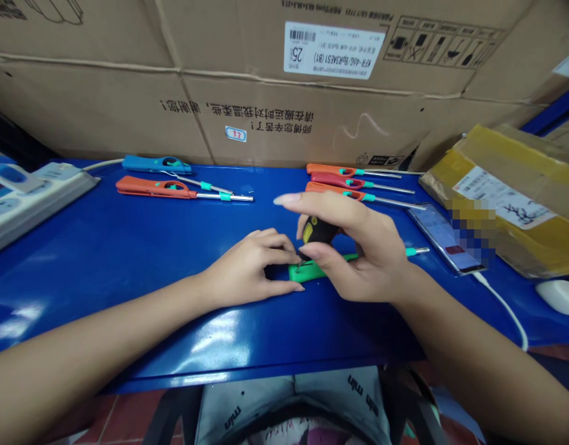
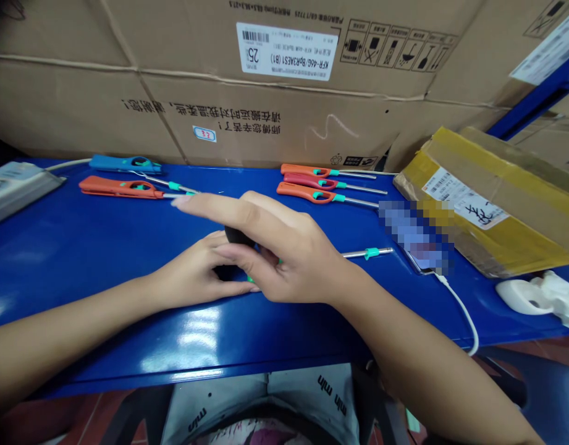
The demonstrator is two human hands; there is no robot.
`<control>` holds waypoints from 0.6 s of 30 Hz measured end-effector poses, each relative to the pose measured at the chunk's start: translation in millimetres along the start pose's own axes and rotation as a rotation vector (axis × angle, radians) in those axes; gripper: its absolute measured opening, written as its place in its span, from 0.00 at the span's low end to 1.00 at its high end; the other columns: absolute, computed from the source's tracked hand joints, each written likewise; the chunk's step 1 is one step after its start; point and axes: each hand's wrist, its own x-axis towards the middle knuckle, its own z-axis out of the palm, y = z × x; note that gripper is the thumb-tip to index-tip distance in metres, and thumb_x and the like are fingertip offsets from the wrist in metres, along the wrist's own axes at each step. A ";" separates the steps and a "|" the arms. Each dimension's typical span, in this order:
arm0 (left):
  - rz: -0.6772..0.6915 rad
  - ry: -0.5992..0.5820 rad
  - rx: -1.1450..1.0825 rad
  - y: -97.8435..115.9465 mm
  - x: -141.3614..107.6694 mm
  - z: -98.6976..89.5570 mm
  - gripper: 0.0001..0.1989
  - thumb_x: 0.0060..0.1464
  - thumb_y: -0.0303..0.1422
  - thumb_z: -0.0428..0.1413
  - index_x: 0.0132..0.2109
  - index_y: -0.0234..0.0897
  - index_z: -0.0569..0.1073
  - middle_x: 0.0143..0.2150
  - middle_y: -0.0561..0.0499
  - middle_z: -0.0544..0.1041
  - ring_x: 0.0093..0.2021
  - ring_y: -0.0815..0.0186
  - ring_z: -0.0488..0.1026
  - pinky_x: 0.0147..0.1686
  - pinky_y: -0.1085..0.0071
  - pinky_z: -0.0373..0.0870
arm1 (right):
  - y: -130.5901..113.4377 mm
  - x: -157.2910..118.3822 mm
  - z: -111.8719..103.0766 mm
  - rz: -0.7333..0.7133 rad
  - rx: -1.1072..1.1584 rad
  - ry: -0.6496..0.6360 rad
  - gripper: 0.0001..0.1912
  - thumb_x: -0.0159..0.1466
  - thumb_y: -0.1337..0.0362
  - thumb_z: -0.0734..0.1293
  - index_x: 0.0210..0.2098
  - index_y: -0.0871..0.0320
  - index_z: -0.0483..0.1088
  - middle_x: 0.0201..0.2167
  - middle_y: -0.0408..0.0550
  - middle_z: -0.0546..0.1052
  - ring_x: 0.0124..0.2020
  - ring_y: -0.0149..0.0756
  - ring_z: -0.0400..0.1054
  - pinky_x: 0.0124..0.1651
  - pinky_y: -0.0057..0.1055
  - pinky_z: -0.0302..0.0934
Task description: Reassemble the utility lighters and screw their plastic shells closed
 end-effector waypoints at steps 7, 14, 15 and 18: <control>0.018 0.008 0.004 -0.8 0.3 0.2 0.15 0.58 0.43 0.64 0.47 0.39 0.81 0.48 0.46 0.80 0.49 0.57 0.75 0.53 0.58 0.69 | 1.2 0.1 -3.5 -0.025 0.037 -0.021 0.20 0.73 0.60 0.61 0.63 0.56 0.64 0.54 0.49 0.78 0.45 0.35 0.77 0.48 0.35 0.75; 0.003 -0.005 -0.018 -1.0 0.4 0.3 0.14 0.58 0.42 0.64 0.47 0.39 0.80 0.46 0.48 0.80 0.47 0.58 0.75 0.50 0.61 0.70 | 1.6 -1.1 -2.4 -0.048 -0.005 0.053 0.18 0.67 0.60 0.71 0.55 0.56 0.70 0.47 0.46 0.82 0.43 0.35 0.78 0.47 0.32 0.75; 0.002 -0.009 -0.015 -1.3 0.4 0.3 0.15 0.58 0.42 0.65 0.47 0.39 0.80 0.46 0.48 0.80 0.47 0.58 0.75 0.50 0.61 0.70 | 2.4 -0.7 -2.3 -0.061 -0.016 0.073 0.18 0.66 0.58 0.72 0.53 0.57 0.71 0.45 0.45 0.82 0.42 0.34 0.78 0.45 0.29 0.75; 0.015 0.006 0.009 -1.8 0.1 0.3 0.16 0.58 0.43 0.64 0.48 0.39 0.80 0.47 0.46 0.80 0.48 0.56 0.75 0.52 0.58 0.70 | 1.1 1.4 -4.0 -0.056 0.045 0.049 0.16 0.72 0.58 0.64 0.55 0.60 0.70 0.46 0.48 0.82 0.44 0.33 0.78 0.46 0.30 0.74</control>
